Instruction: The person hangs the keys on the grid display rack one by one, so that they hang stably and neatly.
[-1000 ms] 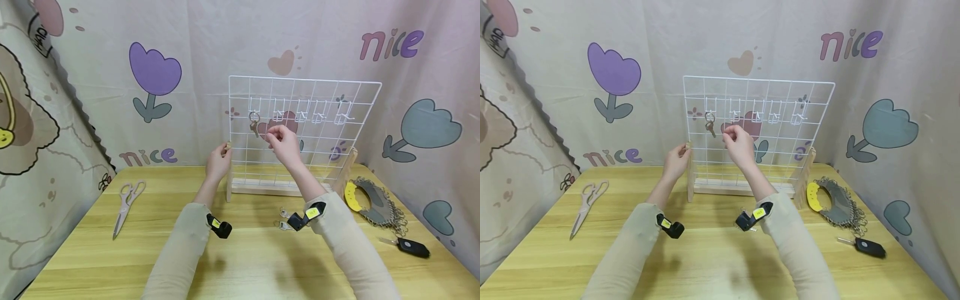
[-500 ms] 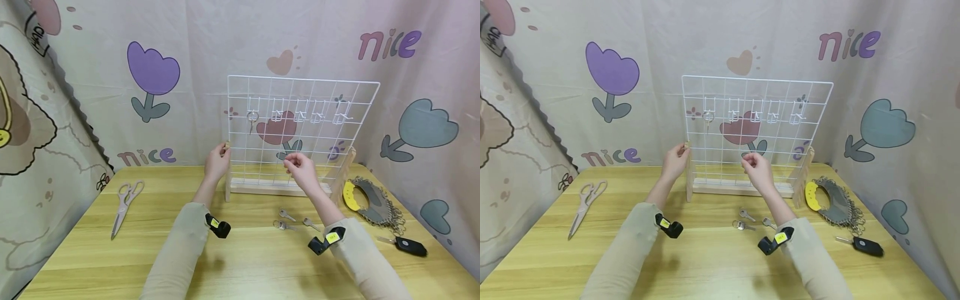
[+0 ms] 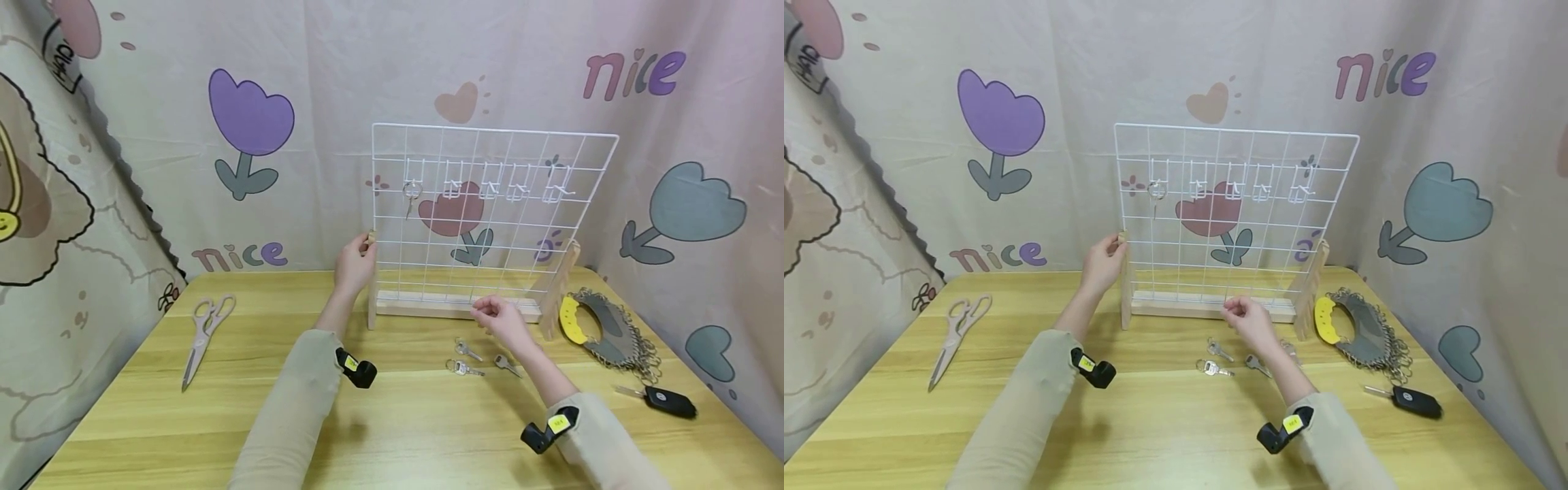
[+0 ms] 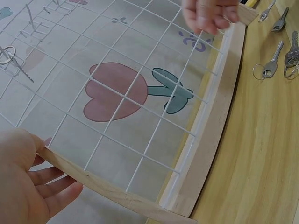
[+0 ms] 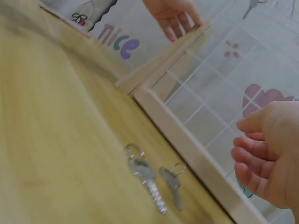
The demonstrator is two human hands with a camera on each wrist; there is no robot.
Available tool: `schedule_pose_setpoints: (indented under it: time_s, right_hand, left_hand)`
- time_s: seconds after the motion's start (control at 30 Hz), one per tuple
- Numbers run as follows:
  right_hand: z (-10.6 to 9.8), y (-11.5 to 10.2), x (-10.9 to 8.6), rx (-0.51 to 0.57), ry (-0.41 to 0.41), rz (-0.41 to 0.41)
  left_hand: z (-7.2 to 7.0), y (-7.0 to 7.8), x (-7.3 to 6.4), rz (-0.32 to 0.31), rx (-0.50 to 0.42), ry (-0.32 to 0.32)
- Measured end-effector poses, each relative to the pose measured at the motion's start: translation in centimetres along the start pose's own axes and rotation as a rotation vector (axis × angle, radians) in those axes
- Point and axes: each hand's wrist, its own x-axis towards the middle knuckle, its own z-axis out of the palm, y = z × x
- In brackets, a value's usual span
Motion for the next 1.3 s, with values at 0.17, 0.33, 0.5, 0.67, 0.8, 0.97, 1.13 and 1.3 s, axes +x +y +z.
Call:
schedule_pose_setpoints:
  time_s: [0.17, 0.33, 0.5, 0.67, 0.8, 0.97, 1.13, 1.3]
  right_hand:
    - [0.8, 1.1, -0.3, -0.048, -0.093, 0.003]
    - [1.5, 2.0, -0.3, -0.121, -0.143, 0.015]
    - [2.0, 2.7, -0.3, -0.171, -0.187, -0.018]
    - [2.4, 3.1, -0.3, -0.205, -0.191, -0.018]
    - [2.7, 3.0, -0.1, -0.251, -0.171, -0.024]
    - [2.9, 2.9, -0.1, -0.304, -0.169, -0.062]
    - [2.7, 2.9, 0.0, -0.307, -0.165, -0.089]
    - [1.9, 2.6, 0.1, -0.24, -0.149, -0.057]
  left_hand:
    - [-0.1, 0.0, 0.0, 0.003, 0.001, 0.007]
    - [-0.1, -0.1, 0.0, 0.002, 0.006, 0.001]
    - [0.0, -0.2, 0.0, -0.002, 0.009, 0.0]
    - [0.1, -0.1, 0.0, 0.001, 0.013, 0.002]
    - [0.1, -0.1, 0.0, 0.006, 0.007, 0.009]
    - [0.0, -0.1, -0.1, 0.025, 0.01, 0.006]
    - [0.0, -0.1, -0.1, 0.035, 0.009, 0.01]
    - [0.0, -0.2, -0.1, 0.035, 0.002, 0.008]
